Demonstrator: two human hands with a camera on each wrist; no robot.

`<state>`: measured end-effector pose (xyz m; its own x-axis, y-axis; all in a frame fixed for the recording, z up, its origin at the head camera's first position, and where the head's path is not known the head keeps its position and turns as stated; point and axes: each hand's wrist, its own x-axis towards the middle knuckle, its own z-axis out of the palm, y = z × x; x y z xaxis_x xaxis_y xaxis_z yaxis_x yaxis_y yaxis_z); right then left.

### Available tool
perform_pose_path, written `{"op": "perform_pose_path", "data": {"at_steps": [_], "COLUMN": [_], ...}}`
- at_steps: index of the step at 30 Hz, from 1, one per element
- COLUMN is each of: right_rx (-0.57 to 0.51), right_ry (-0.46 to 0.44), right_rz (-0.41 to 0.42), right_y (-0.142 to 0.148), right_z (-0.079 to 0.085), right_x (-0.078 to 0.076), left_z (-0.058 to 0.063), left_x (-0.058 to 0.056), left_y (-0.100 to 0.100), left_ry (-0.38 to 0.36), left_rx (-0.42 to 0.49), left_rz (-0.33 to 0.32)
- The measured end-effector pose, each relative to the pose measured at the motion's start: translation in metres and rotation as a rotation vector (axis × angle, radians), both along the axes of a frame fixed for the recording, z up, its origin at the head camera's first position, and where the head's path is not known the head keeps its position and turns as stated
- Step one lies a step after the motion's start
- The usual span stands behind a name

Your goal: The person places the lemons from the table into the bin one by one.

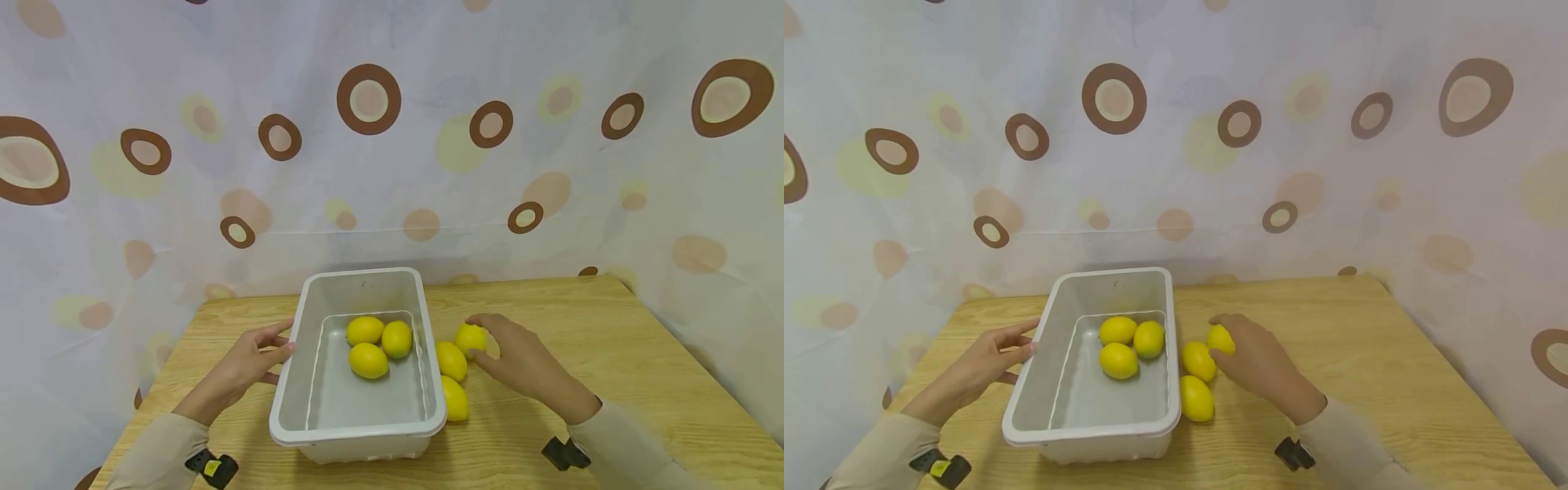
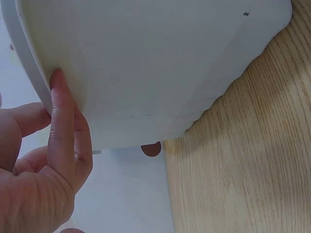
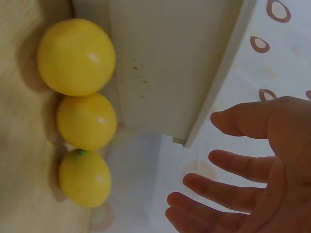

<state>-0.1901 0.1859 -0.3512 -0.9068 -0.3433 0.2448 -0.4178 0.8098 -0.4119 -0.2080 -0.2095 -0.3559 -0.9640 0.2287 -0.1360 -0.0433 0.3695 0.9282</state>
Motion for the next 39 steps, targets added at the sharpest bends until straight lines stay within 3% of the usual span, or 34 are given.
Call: {"op": "perform_pose_path", "data": {"at_steps": [6, 11, 15, 26, 39], "right_rx": [-0.018, -0.038, -0.037, 0.024, 0.095], "right_ry": [-0.019, -0.018, -0.018, -0.028, 0.010], "right_rz": [0.017, 0.046, 0.058, -0.008, 0.013], "right_y": [-0.007, -0.015, -0.021, -0.033, -0.036], "right_z": [-0.040, -0.057, -0.064, -0.075, -0.084], "right_x": [0.015, 0.022, 0.024, 0.024, 0.023], "left_z": [0.000, 0.000, 0.000, 0.000, 0.001], "left_x": [0.000, 0.000, 0.000, 0.001, 0.001], "left_y": [0.000, 0.000, 0.000, 0.000, 0.001], "left_ry": [-0.004, 0.000, 0.001, -0.003, 0.003], "left_rx": [-0.003, -0.008, -0.008, 0.000, -0.013], "left_rz": [0.005, 0.000, -0.002, -0.001, 0.000]}}
